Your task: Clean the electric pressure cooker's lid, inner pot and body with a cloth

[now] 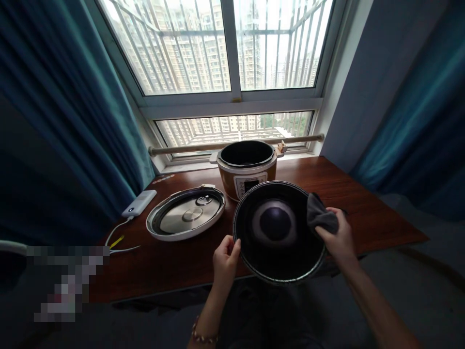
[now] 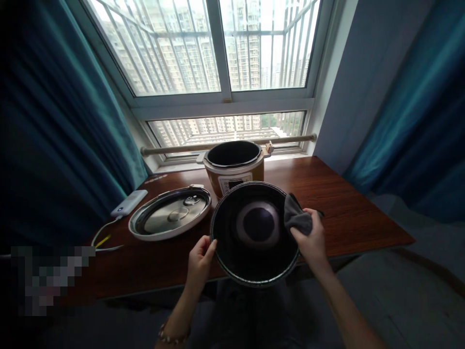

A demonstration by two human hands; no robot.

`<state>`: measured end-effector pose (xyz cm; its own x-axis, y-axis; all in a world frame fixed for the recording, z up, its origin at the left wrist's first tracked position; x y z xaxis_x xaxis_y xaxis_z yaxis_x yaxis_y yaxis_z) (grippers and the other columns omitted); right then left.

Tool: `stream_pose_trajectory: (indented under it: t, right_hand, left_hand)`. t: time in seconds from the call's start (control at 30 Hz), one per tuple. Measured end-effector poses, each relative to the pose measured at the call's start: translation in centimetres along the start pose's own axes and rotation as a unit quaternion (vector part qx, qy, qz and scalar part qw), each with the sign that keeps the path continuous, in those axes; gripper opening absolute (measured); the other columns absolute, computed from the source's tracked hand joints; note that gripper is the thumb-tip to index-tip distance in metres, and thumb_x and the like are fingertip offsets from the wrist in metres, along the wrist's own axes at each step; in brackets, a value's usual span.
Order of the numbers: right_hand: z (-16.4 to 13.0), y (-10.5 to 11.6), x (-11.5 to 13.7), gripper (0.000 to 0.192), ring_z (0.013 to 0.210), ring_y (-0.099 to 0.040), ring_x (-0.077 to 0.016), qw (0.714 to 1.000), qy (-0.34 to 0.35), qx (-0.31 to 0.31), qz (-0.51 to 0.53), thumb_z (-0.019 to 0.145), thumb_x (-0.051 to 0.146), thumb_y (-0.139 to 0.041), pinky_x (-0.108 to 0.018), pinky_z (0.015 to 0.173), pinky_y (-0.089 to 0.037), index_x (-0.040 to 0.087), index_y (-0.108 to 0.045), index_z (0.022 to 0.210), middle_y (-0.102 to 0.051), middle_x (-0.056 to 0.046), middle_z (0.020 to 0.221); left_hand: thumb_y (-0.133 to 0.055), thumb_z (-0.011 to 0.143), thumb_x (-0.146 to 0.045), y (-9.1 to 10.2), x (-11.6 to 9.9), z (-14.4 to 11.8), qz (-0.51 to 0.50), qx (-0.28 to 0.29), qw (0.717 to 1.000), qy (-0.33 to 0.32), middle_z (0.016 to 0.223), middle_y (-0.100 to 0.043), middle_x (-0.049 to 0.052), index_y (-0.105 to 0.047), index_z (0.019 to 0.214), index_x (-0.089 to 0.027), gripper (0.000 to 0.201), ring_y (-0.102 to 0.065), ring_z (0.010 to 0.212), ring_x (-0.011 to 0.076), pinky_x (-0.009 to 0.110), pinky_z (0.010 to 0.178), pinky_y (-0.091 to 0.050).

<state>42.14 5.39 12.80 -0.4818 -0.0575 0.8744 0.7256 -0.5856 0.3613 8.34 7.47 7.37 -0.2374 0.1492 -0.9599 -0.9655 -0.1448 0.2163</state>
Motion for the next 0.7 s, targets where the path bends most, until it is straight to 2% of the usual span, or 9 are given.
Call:
stream_pose_trajectory:
  t: [0.13,0.23,0.33,0.4,0.43,0.47,0.53,0.63,0.7]
  right_hand:
    - [-3.1,4.3,3.1,0.041,0.078,-0.054,-0.0177,0.981,0.109,-0.150,-0.060,0.063,0.026,-0.065,-0.030,0.069,-0.044,0.017,-0.049,0.099,-0.054,-0.003,0.090]
    - [-5.6,5.5,5.0,0.037,0.078,-0.056,-0.0184,0.949,0.206,-0.222,-0.093,0.065,0.023,-0.066,-0.031,0.070,-0.045,0.018,-0.050,0.098,-0.056,-0.004,0.087]
    - [-7.6,5.6,5.9,0.039,0.075,-0.058,-0.0194,0.917,0.283,-0.251,-0.128,0.065,0.022,-0.068,-0.033,0.070,-0.048,0.020,-0.050,0.100,-0.058,-0.004,0.086]
    - [-8.3,5.3,5.9,0.041,0.077,-0.059,-0.0212,0.905,0.309,-0.249,-0.156,0.066,0.021,-0.068,-0.036,0.070,-0.049,0.022,-0.049,0.102,-0.058,-0.005,0.086]
    - [-8.5,5.0,5.8,0.041,0.078,-0.059,-0.0218,0.903,0.315,-0.240,-0.167,0.066,0.020,-0.068,-0.037,0.070,-0.050,0.023,-0.048,0.102,-0.058,-0.005,0.087]
    - [-8.6,4.6,5.6,0.040,0.078,-0.059,-0.0220,0.904,0.320,-0.224,-0.172,0.067,0.020,-0.067,-0.038,0.070,-0.050,0.024,-0.048,0.102,-0.057,-0.006,0.087]
    - [-9.0,3.5,5.8,0.037,0.077,-0.059,-0.0215,0.903,0.348,-0.186,-0.168,0.068,0.022,-0.065,-0.038,0.067,-0.051,0.025,-0.047,0.101,-0.057,-0.006,0.087]
    - [-10.1,1.7,6.5,0.035,0.076,-0.059,-0.0198,0.884,0.414,-0.133,-0.171,0.071,0.020,-0.059,-0.036,0.066,-0.051,0.026,-0.046,0.103,-0.056,-0.004,0.085]
    - [-10.8,1.2,6.8,0.039,0.076,-0.058,-0.0191,0.874,0.439,-0.124,-0.166,0.071,0.016,-0.057,-0.034,0.066,-0.051,0.024,-0.045,0.108,-0.056,-0.004,0.085]
  left_hand:
    - [-0.053,0.079,-0.039,-2.0,-0.2,1.1,0.107,0.019,0.994,-0.031,0.054,-0.036,-0.005,-0.046,0.061,-0.019,0.028,-0.034,0.052,0.0109,0.022,0.051,-0.024]
    - [-0.054,0.078,-0.040,-3.2,-0.6,2.1,0.138,0.023,0.990,-0.032,0.056,-0.046,-0.003,-0.054,0.066,-0.020,0.023,-0.041,0.052,0.0126,0.023,0.052,-0.025]
    - [-0.063,0.072,-0.039,-3.5,-2.5,2.0,0.129,0.010,0.992,-0.014,0.059,-0.056,0.000,-0.062,0.074,-0.020,0.019,-0.049,0.055,0.0155,0.024,0.052,-0.029]
    - [-0.065,0.070,-0.038,-4.4,-4.8,1.1,0.066,0.037,0.997,-0.005,0.063,-0.061,0.003,-0.065,0.077,-0.019,0.020,-0.055,0.059,0.0173,0.025,0.055,-0.035]
    - [-0.064,0.071,-0.038,-5.6,-6.1,0.5,0.004,0.081,0.997,0.000,0.069,-0.065,0.005,-0.066,0.079,-0.019,0.021,-0.058,0.063,0.0179,0.025,0.058,-0.039]
    - [-0.064,0.072,-0.037,-7.1,-7.6,-0.1,-0.083,0.131,0.988,0.013,0.080,-0.067,0.007,-0.066,0.087,-0.018,0.024,-0.061,0.073,0.0193,0.027,0.066,-0.043]
    - [-0.067,0.070,-0.035,-9.5,-10.6,-1.2,-0.266,0.191,0.944,0.049,0.103,-0.066,0.011,-0.062,0.105,-0.017,0.039,-0.061,0.094,0.0219,0.030,0.081,-0.045]
    - [-0.069,0.069,-0.030,-11.7,-13.2,-1.5,-0.426,0.183,0.881,0.099,0.105,-0.065,0.011,-0.061,0.104,-0.015,0.039,-0.062,0.093,0.0208,0.032,0.084,-0.047]
    - [-0.068,0.071,-0.027,-12.2,-13.3,-1.4,-0.457,0.153,0.867,0.129,0.096,-0.068,0.011,-0.062,0.098,-0.012,0.032,-0.065,0.084,0.0200,0.032,0.078,-0.050]
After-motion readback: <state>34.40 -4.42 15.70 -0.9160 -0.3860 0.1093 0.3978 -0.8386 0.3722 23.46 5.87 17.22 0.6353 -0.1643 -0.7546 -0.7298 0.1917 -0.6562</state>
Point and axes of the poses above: each hand's wrist, its own z-axis towards the middle knuckle, its own y-axis out of the back of the hand, x = y × z, the point moved 9 cm from there along z, towards the middle knuckle
